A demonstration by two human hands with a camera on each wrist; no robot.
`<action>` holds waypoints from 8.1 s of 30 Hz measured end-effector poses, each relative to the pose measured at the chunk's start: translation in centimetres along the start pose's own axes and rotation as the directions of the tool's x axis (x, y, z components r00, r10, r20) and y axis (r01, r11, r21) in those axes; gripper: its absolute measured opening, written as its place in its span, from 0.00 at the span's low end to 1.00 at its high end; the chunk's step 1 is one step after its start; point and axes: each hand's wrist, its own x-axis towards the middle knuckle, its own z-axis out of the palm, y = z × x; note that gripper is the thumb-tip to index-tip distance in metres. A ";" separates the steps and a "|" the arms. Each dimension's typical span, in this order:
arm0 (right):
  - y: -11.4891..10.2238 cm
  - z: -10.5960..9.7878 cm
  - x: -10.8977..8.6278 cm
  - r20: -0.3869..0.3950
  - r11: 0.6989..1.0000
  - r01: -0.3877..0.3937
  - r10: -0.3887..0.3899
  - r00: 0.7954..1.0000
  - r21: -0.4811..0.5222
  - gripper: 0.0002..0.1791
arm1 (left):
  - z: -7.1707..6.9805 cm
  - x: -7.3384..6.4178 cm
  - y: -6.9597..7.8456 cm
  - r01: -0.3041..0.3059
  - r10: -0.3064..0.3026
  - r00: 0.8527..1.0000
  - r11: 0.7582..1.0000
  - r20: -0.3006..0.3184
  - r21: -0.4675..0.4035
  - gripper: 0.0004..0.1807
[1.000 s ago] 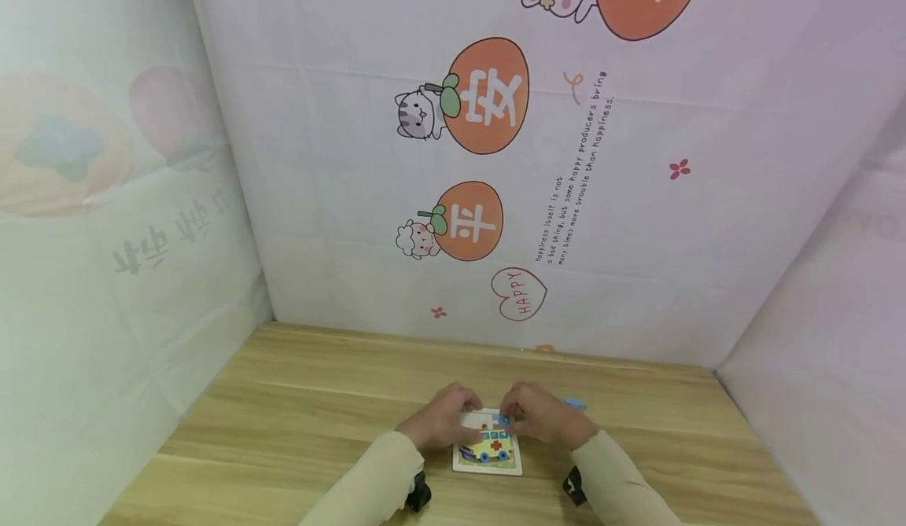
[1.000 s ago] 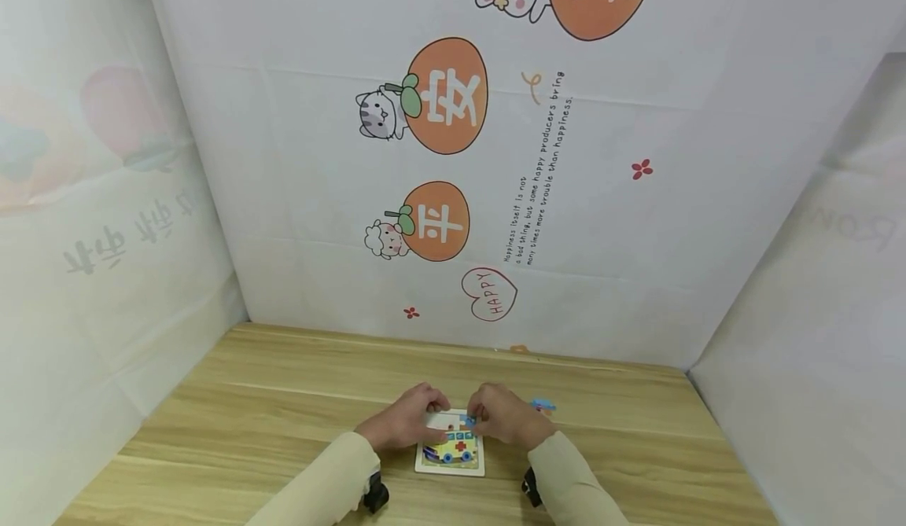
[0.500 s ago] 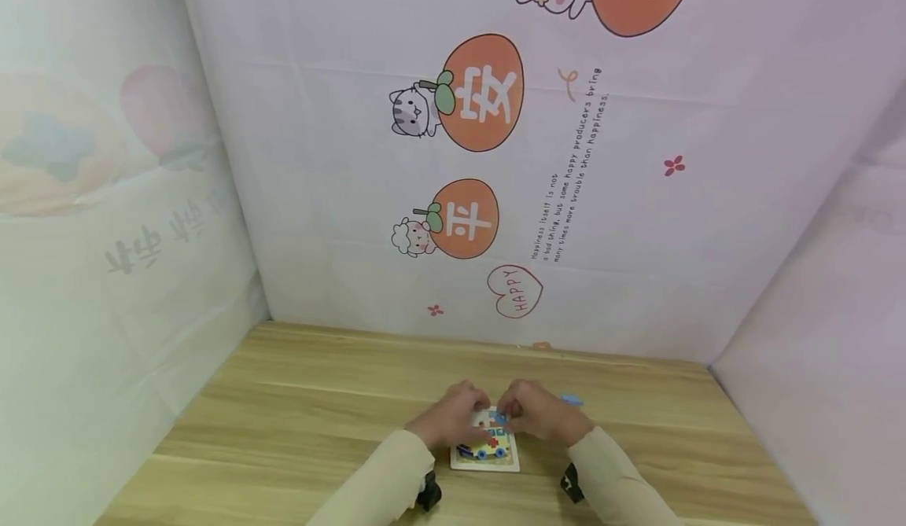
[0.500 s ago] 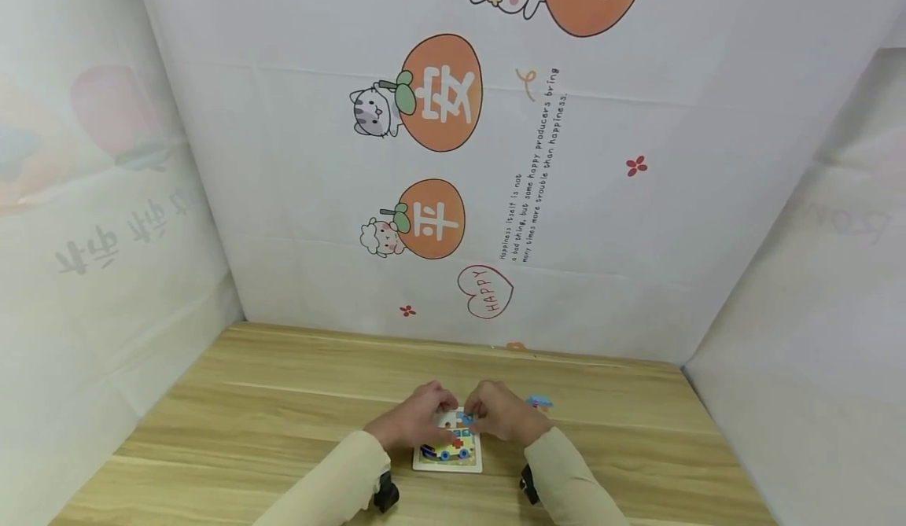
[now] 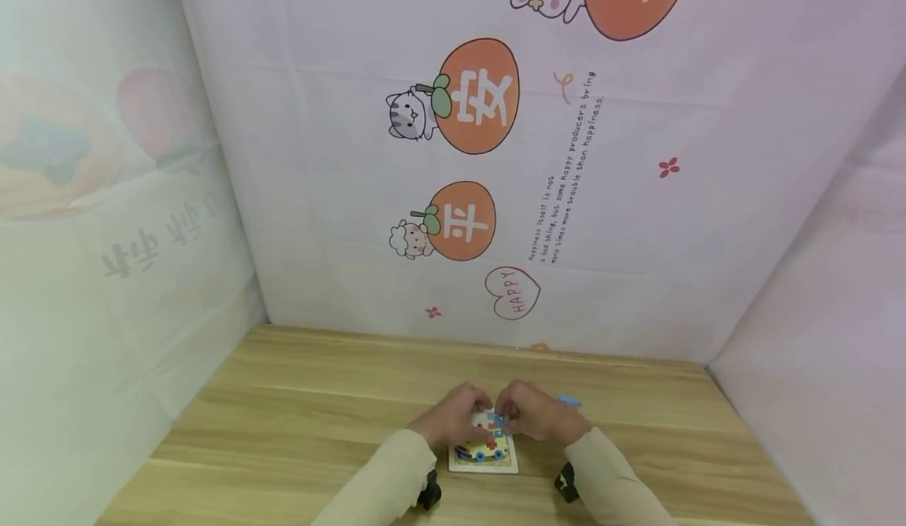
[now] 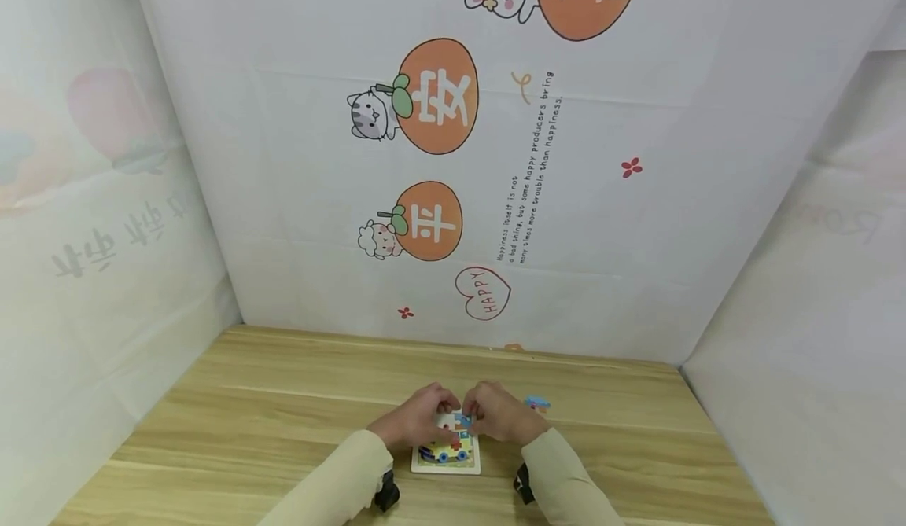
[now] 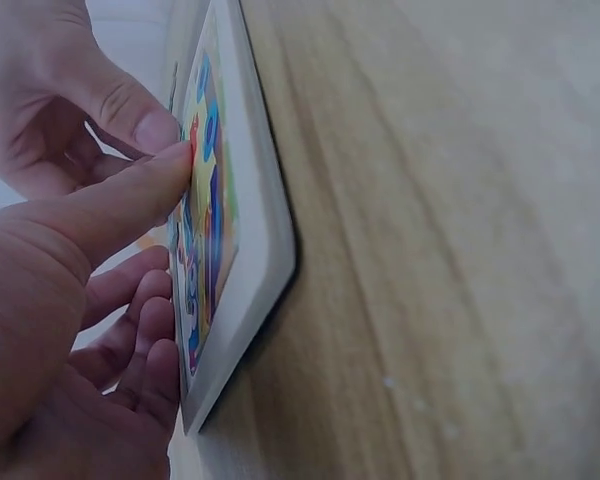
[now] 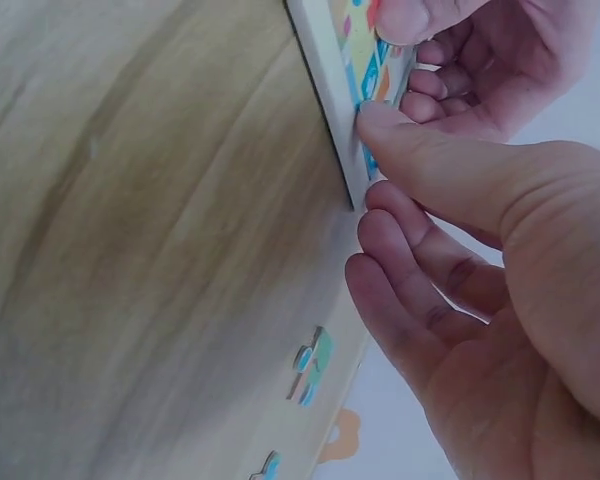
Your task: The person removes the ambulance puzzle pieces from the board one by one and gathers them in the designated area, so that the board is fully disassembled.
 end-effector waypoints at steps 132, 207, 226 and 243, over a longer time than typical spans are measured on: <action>-4.9 1.3 0.6 0.069 0.993 0.085 -0.079 0.995 -0.084 0.19 | -4.3 -5.0 -2.3 -0.148 0.137 0.987 0.979 0.085 0.137 0.32; 2.9 -3.5 -7.4 -0.221 0.985 -0.065 0.100 0.970 0.159 0.01 | -3.0 -5.4 -1.8 -0.073 0.070 0.996 0.995 0.052 0.065 0.33; 4.9 -0.5 -6.4 -0.200 0.982 -0.101 0.132 0.971 0.158 0.01 | -3.1 -5.5 -1.6 -0.059 0.056 0.997 0.997 0.060 0.052 0.33; 3.7 -1.4 -5.5 -0.159 0.982 -0.147 0.164 0.974 0.117 0.04 | -2.9 -4.9 -2.4 -0.065 0.060 0.996 0.995 0.059 0.081 0.33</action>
